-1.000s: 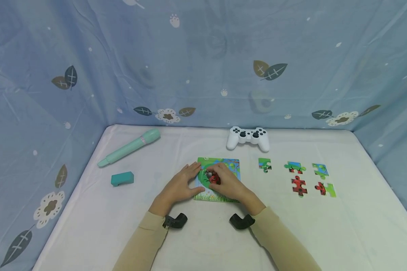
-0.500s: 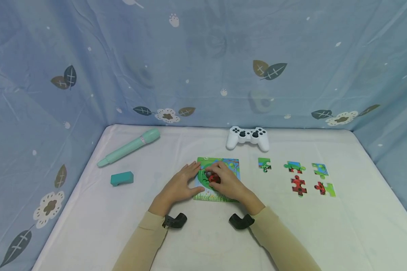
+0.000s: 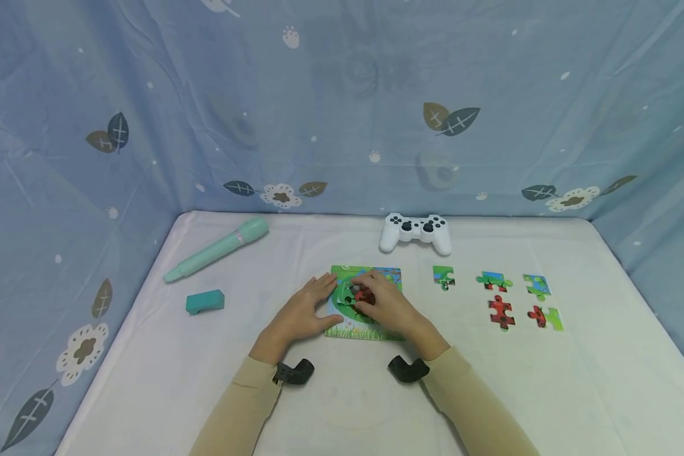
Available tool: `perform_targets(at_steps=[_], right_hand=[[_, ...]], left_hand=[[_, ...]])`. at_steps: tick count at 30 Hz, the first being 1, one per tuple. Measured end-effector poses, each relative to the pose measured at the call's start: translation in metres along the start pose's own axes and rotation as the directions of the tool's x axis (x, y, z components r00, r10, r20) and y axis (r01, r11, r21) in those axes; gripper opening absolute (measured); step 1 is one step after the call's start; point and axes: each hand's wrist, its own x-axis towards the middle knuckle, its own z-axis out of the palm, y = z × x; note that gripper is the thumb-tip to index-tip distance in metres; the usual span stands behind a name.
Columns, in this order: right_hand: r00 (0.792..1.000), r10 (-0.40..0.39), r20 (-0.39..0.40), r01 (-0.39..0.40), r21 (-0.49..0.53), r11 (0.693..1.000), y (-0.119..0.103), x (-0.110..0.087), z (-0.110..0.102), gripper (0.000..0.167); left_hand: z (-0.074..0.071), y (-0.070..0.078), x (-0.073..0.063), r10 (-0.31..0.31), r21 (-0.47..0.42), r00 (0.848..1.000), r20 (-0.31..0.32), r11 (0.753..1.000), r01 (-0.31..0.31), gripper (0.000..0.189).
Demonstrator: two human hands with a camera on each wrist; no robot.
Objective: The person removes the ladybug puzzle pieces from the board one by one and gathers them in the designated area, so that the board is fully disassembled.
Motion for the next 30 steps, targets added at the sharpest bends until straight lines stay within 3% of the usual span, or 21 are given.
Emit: perform_targets(at_steps=[8, 15, 23, 30], right_hand=[[0.997, 0.075, -0.025, -0.073, 0.062, 0.995, 0.013, -0.012, -0.026, 0.043], [0.997, 0.08, -0.018, -0.078, 0.082, 0.994, 0.032, -0.038, -0.054, 0.042], [0.992, 0.124, -0.005, -0.124, -0.012, 0.992, 0.058, -0.077, -0.084, 0.042], [0.987, 0.16, -0.005, -0.16, -0.058, 0.985, 0.077, -0.104, -0.098, 0.041]], left_hand=[[-0.001, 0.002, 0.001, 0.002, -0.025, 1.0, 0.004, 1.0, -0.002, 0.079], [-0.001, 0.001, 0.002, -0.021, -0.004, 1.0, 0.014, 1.0, 0.021, 0.08], [-0.001, 0.002, 0.001, -0.018, -0.015, 1.0, 0.006, 1.0, 0.018, 0.08], [0.001, 0.0, 0.001, -0.027, 0.001, 1.0, 0.014, 1.0, 0.027, 0.082]])
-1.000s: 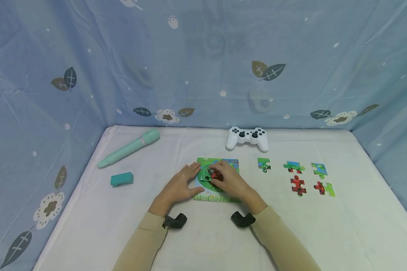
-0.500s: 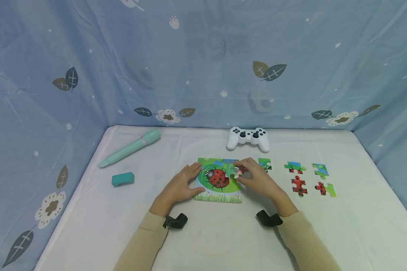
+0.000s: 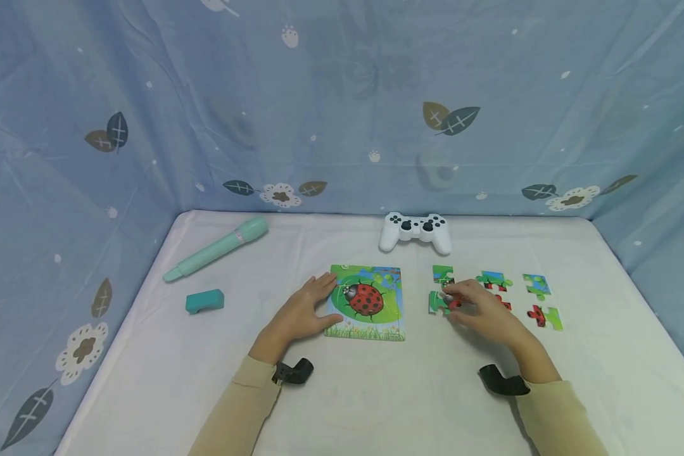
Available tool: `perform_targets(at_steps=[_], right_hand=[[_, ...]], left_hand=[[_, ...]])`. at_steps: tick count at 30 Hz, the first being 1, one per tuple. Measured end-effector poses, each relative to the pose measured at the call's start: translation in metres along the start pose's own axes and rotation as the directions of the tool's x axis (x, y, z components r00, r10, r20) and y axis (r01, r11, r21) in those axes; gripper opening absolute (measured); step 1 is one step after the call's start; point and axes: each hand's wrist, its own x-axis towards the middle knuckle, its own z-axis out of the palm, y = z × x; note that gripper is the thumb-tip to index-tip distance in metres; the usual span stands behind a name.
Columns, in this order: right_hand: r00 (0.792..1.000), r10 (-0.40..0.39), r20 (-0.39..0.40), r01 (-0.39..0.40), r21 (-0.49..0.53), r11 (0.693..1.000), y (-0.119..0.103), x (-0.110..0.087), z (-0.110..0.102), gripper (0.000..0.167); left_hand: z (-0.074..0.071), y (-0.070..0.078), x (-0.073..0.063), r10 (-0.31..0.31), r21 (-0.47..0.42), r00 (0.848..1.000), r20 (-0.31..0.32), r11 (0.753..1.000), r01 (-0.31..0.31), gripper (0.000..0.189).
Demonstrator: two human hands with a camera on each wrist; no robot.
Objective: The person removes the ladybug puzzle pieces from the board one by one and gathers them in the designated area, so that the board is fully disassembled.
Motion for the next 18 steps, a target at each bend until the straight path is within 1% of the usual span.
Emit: perform_targets(at_steps=[7, 15, 18], right_hand=[[0.999, -0.039, -0.013, 0.038, -0.034, 0.999, 0.0125, -0.0062, 0.0003, 0.037], [0.999, -0.038, -0.007, 0.037, -0.095, 0.995, 0.0114, -0.0065, 0.0014, 0.041], [0.999, -0.035, -0.008, 0.034, -0.096, 0.995, 0.0118, -0.0065, 0.0018, 0.042]], left_hand=[[0.0003, -0.0004, -0.0007, -0.006, 0.001, 1.0, 0.0, 1.0, 0.006, 0.082], [0.0, 0.0002, -0.0008, 0.011, 0.001, 1.0, -0.005, 1.0, -0.011, 0.082], [0.0, 0.0001, -0.0002, 0.011, 0.006, 1.0, -0.005, 1.0, -0.011, 0.082]])
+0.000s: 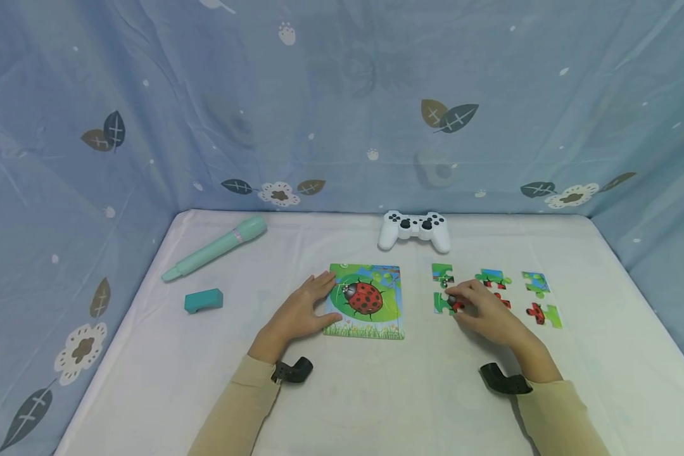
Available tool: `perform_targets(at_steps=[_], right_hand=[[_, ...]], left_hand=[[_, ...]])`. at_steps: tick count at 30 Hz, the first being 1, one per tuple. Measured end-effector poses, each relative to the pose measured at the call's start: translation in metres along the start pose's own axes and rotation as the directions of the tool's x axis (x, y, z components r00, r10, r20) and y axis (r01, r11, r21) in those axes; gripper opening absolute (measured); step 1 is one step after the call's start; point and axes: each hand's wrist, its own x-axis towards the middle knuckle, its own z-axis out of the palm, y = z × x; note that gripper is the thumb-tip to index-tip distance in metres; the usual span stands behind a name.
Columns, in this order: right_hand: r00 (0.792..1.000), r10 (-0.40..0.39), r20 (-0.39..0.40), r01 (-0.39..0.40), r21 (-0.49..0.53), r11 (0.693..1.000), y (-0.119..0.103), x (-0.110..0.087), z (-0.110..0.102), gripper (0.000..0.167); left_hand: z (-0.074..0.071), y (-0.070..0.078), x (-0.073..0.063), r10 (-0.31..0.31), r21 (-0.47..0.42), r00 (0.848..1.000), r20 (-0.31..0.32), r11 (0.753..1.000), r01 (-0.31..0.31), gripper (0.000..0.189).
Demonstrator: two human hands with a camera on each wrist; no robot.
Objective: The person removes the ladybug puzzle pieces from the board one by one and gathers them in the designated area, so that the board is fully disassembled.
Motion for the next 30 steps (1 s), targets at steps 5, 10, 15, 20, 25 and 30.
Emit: perform_targets(at_steps=[5, 10, 15, 20, 25, 30], right_hand=[[1.0, 0.006, -0.012, -0.006, 0.034, 0.999, 0.0, 0.0, -0.001, 0.043], [0.999, 0.014, -0.029, -0.012, 0.082, 0.997, -0.007, 0.0, -0.003, 0.043], [1.0, -0.004, -0.031, 0.008, 0.128, 0.992, -0.022, 0.006, 0.003, 0.044], [0.998, -0.058, 0.022, 0.054, 0.157, 0.986, -0.04, 0.014, 0.017, 0.047], [0.992, -0.108, 0.073, 0.092, 0.197, 0.976, -0.057, 0.022, 0.027, 0.05], [0.985, -0.142, 0.103, 0.119, 0.203, 0.972, -0.071, 0.031, 0.037, 0.054]], left_hand=[[0.0, -0.001, 0.002, 0.007, 0.009, 1.0, -0.003, 1.0, -0.007, 0.081], [0.0, 0.0, 0.002, 0.024, -0.017, 1.0, -0.018, 1.0, -0.024, 0.08], [0.0, -0.001, 0.002, 0.023, -0.052, 0.999, -0.025, 0.998, -0.024, 0.077], [0.0, 0.002, 0.0, 0.026, -0.064, 0.999, -0.024, 0.998, -0.027, 0.072], [-0.001, 0.013, -0.002, 0.063, -0.057, 0.998, -0.02, 0.996, -0.065, 0.066], [0.004, 0.03, -0.002, 0.15, -0.029, 0.989, 0.014, 0.988, -0.149, 0.063]])
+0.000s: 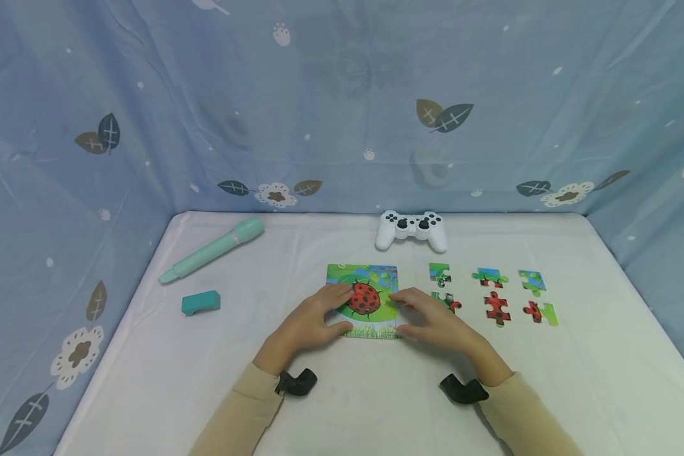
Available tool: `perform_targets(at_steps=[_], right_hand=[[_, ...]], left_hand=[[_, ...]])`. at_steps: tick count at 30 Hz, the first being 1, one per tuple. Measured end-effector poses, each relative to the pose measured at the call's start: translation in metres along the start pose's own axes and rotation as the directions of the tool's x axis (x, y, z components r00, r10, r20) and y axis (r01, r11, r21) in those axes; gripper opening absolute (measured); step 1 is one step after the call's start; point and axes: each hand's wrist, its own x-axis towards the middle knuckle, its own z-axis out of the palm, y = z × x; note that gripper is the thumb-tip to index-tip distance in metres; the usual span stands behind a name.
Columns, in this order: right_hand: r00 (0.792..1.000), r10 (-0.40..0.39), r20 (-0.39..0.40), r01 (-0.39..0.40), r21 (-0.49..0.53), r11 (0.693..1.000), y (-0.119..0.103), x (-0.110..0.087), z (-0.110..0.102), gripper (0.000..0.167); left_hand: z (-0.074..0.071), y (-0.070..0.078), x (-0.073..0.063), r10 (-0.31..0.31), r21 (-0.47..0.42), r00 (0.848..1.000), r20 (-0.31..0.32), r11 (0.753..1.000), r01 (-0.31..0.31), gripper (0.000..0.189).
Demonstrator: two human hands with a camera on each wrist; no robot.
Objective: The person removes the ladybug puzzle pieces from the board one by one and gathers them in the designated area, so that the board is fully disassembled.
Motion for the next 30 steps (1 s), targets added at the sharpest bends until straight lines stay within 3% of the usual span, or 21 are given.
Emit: perform_targets(at_steps=[6, 9, 21, 30], right_hand=[[1.0, 0.011, 0.027, -0.009, -0.059, 0.998, -0.004, 0.01, 0.012, 0.058], [0.999, 0.03, 0.032, -0.027, -0.084, 0.996, -0.004, 0.012, 0.015, 0.061], [1.0, 0.017, 0.014, -0.016, -0.082, 0.997, 0.0, 0.014, 0.019, 0.06], [0.999, 0.024, -0.036, -0.025, -0.013, 1.0, 0.001, 0.012, 0.023, 0.057]], left_hand=[[0.012, 0.018, 0.003, 0.123, 0.009, 0.991, 0.058, 0.992, -0.124, 0.06], [0.018, 0.023, 0.004, 0.147, -0.001, 0.986, 0.084, 0.989, -0.148, 0.057], [0.019, 0.02, 0.006, 0.12, 0.007, 0.985, 0.122, 0.992, -0.122, 0.052], [0.02, 0.02, 0.005, 0.126, 0.004, 0.985, 0.121, 0.992, -0.128, 0.05]])
